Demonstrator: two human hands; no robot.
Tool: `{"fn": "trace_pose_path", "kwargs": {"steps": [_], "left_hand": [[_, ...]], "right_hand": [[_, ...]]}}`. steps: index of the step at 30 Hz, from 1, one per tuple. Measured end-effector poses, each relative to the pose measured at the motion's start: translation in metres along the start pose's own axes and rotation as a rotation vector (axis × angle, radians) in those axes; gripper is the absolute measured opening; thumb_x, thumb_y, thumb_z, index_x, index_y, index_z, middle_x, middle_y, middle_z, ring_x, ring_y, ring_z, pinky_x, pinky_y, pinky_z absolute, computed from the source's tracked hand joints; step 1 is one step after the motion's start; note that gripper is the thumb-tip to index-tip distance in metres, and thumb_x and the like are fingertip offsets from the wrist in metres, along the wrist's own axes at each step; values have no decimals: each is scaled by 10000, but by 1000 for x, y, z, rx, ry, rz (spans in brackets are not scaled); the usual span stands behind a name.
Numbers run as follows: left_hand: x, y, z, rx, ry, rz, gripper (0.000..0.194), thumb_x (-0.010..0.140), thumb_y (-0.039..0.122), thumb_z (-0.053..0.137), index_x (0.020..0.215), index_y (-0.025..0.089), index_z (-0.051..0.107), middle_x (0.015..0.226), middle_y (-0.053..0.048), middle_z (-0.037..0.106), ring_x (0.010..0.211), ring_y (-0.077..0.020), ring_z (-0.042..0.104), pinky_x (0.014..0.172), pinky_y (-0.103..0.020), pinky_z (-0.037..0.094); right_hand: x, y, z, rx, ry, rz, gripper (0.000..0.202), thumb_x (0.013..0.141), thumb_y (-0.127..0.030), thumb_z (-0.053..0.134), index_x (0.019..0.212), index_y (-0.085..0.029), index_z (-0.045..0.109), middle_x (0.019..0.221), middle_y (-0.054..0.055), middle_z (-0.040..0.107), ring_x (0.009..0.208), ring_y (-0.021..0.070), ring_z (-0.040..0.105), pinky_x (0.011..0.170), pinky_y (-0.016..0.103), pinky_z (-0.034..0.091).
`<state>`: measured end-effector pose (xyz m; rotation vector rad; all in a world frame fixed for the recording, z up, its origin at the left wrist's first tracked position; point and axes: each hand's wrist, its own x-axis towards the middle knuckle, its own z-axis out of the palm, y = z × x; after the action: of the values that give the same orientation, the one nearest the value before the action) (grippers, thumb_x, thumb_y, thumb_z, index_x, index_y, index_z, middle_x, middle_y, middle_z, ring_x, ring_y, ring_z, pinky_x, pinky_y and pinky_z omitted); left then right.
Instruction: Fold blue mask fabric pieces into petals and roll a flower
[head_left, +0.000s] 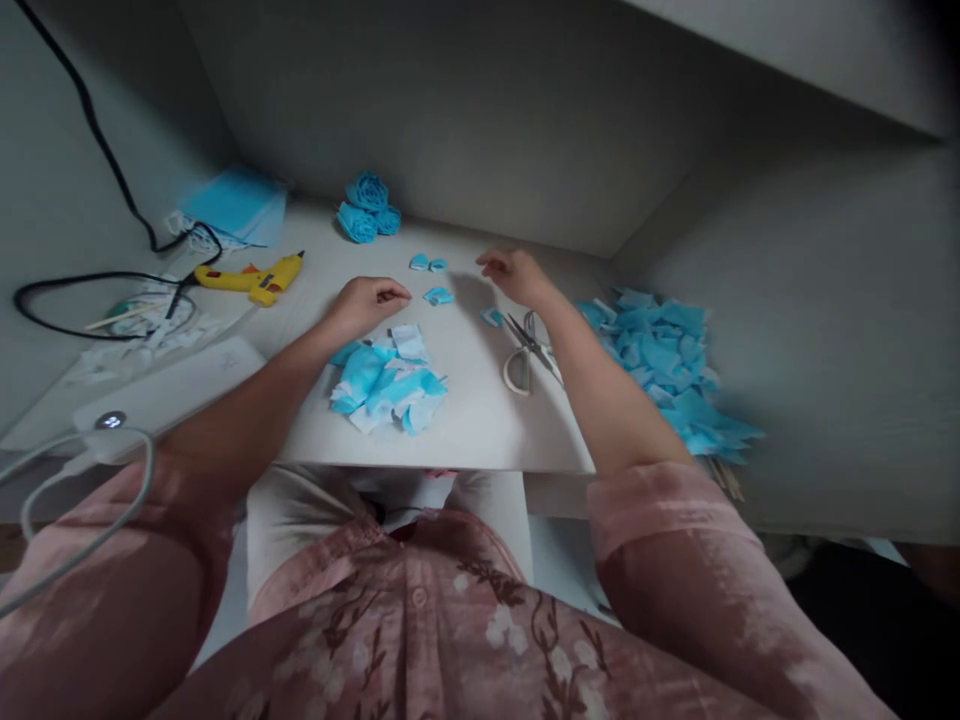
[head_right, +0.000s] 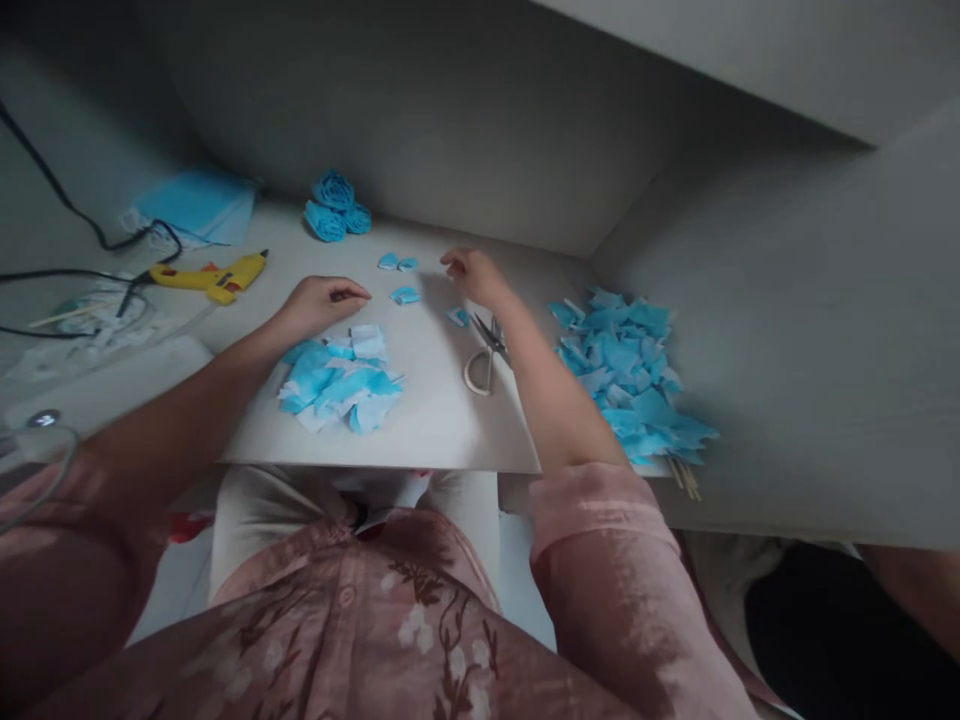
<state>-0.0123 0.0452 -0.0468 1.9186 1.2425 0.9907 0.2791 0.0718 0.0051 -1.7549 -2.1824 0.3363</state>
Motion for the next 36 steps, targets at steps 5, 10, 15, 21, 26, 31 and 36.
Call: {"fn": "trace_pose_path", "kwargs": {"steps": [5, 10, 15, 21, 26, 31, 36], "left_hand": [[-3, 9, -2, -25, 105, 4, 203, 769, 339, 706, 848, 161, 768, 798, -43, 743, 716, -157, 605, 637, -250, 432], [-5, 15, -3, -88, 132, 22, 181, 790, 348, 669, 805, 183, 742, 704, -19, 674, 646, -143, 546, 596, -250, 407], [-10, 25, -3, -100, 86, 92, 282, 834, 423, 619, 801, 176, 752, 694, -20, 671, 676, -151, 571, 649, -256, 428], [-17, 42, 1, -203, -129, 113, 357, 808, 474, 658, 915, 152, 769, 804, -30, 709, 756, -154, 594, 716, -257, 461], [-17, 39, 6, -302, -174, 85, 357, 687, 428, 764, 906, 152, 710, 699, 12, 594, 669, -125, 521, 642, -249, 413], [-19, 38, 6, -383, -257, -8, 362, 685, 435, 750, 910, 160, 682, 642, 31, 536, 587, -109, 473, 557, -239, 339], [-21, 40, 2, -377, -184, -25, 269, 709, 420, 727, 747, 174, 627, 618, 13, 547, 569, -109, 460, 555, -252, 337]], "right_hand": [[-24, 15, -9, -149, -103, 104, 293, 879, -161, 606, 1103, -170, 795, 1095, 98, 785, 954, 196, 702, 823, 264, 488], [-33, 13, 7, -161, -154, 165, 130, 795, -211, 725, 913, -196, 778, 942, 92, 775, 827, 206, 677, 763, 290, 483], [-43, -13, 15, 282, -2, -5, 86, 776, -160, 667, 855, -194, 666, 839, 33, 700, 782, 173, 623, 762, 292, 474], [-61, -58, 32, 881, 10, -164, 181, 808, -314, 689, 936, -218, 603, 733, -39, 589, 730, 134, 585, 762, 286, 480], [-66, -69, 42, 935, 19, -157, 339, 789, -373, 722, 1080, -230, 625, 737, -42, 632, 721, 140, 599, 760, 294, 484], [-70, -68, 51, 912, 38, -107, 459, 793, -433, 758, 1197, -244, 650, 781, -23, 668, 754, 159, 629, 810, 323, 524], [-79, -69, 53, 1008, 85, -78, 498, 863, -562, 688, 1250, -249, 675, 941, 23, 732, 876, 180, 694, 959, 376, 547]]}}
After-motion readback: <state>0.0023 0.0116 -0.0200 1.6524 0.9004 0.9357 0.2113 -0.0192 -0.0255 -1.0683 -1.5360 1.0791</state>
